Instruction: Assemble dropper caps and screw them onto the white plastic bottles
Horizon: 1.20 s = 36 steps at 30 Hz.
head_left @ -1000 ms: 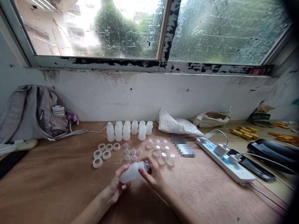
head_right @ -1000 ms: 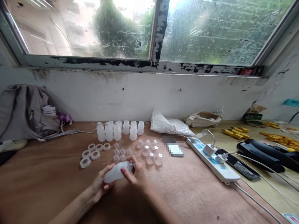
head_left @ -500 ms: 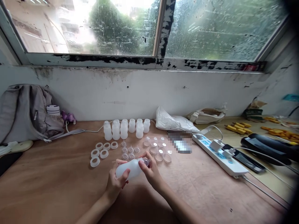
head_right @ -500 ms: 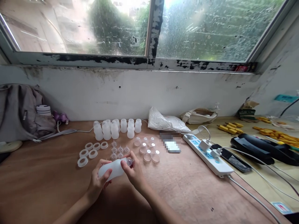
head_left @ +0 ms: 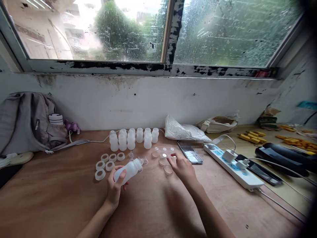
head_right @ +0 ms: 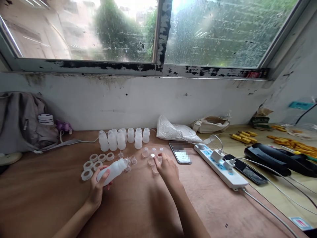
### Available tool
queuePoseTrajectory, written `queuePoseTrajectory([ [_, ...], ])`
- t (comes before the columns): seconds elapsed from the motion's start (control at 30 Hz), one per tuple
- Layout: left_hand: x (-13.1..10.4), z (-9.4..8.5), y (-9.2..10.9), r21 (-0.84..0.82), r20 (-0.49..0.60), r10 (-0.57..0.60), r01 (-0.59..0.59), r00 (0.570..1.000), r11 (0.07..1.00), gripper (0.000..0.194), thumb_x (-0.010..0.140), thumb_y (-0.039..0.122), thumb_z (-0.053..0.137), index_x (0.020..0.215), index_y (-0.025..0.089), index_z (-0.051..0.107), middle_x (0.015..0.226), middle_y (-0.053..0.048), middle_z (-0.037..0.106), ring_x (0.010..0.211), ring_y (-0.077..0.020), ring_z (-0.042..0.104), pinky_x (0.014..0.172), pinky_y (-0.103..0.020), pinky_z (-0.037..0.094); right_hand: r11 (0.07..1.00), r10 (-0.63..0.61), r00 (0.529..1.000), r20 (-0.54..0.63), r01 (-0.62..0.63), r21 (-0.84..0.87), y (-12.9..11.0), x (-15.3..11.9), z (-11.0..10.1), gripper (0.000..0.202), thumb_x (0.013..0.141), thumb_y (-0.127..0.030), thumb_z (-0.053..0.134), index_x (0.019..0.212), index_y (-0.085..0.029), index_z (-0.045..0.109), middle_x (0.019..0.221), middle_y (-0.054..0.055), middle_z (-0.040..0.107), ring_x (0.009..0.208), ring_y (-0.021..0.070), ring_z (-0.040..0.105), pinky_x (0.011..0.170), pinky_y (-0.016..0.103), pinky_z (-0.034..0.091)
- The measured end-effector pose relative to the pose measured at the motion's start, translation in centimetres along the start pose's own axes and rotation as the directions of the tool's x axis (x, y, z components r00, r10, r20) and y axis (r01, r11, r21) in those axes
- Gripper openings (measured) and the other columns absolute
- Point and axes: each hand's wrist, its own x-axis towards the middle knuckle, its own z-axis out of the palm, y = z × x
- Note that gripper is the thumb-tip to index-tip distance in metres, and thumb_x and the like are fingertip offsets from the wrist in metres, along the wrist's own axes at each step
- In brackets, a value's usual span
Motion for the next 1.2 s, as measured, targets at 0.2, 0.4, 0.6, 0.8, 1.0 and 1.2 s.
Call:
queuePoseTrajectory([
  [0.2,0.3,0.0,-0.4,-0.052,-0.046,-0.039,0.036,0.998,0.998,0.027,0.072,0.039,0.056,0.089,0.018,0.049,0.06,0.004,0.05,0.044,-0.0082,0.048,0.036,-0.017,0.035,0.998,0.009,0.98,0.199,0.003,-0.063,0.2,-0.7,1.4,0.019,0.075,-0.036,0.052,0.086,-0.022,0.056,0.073,0.006,0.061,0.068,0.0224,0.057,0.052,0.027,0.034],
  [0.4,0.5,0.0,-0.3,-0.088,-0.073,-0.066,0.06,0.995,0.994,0.031,0.068,0.041,0.057,0.085,0.017,0.05,0.064,0.003,0.052,0.042,-0.0082,0.049,0.034,-0.017,0.033,0.87,-0.12,0.992,0.044,0.083,0.486,-1.1,-0.6,1.4,0.027,0.074,-0.043,0.055,0.086,-0.019,0.056,0.077,0.004,0.055,0.062,0.0164,0.054,0.056,0.03,0.044],
  [0.6,0.7,-0.3,-0.4,-0.079,-0.016,-0.079,0.078,0.997,0.994,0.031,0.07,0.04,0.056,0.087,0.015,0.049,0.062,0.003,0.052,0.042,-0.0081,0.049,0.032,-0.016,0.033,0.441,-0.079,0.989,0.123,-0.076,0.894,-2.4,-0.9,1.3,0.035,0.073,-0.041,0.059,0.099,-0.018,0.054,0.084,0.005,0.057,0.07,0.0165,0.058,0.057,0.03,0.05],
  [0.8,0.6,-0.3,-0.1,-0.041,0.064,-0.121,0.124,0.991,0.991,0.032,0.07,0.042,0.057,0.087,0.016,0.048,0.061,0.002,0.053,0.042,-0.0087,0.05,0.032,-0.016,0.033,0.465,-0.202,0.97,0.137,-0.028,0.885,-3.2,-1.9,2.1,0.03,0.075,-0.033,0.058,0.102,-0.022,0.053,0.089,0.004,0.06,0.076,0.0167,0.059,0.071,0.034,0.049],
  [1.0,0.5,-0.3,0.3,-0.029,0.146,-0.163,0.169,0.976,0.985,0.031,0.068,0.042,0.057,0.083,0.015,0.049,0.057,0.003,0.053,0.04,-0.009,0.049,0.03,-0.016,0.032,0.402,-0.338,0.934,0.118,0.03,0.915,-4.2,-2.8,2.4,0.019,0.077,-0.029,0.055,0.095,-0.022,0.053,0.11,0.007,0.054,0.099,0.0192,0.053,0.08,0.034,0.047],
  [1.2,0.8,-0.5,0.2,-0.047,0.153,-0.188,0.197,0.97,0.979,0.031,0.067,0.042,0.056,0.082,0.015,0.05,0.056,0.003,0.053,0.039,-0.0081,0.048,0.029,-0.015,0.031,0.359,-0.296,0.942,0.159,-0.044,0.932,-4.6,-3.1,2.4,0.012,0.074,-0.029,0.059,0.078,-0.02,0.053,0.1,0.006,0.056,0.098,0.0196,0.053,0.079,0.032,0.047],
])
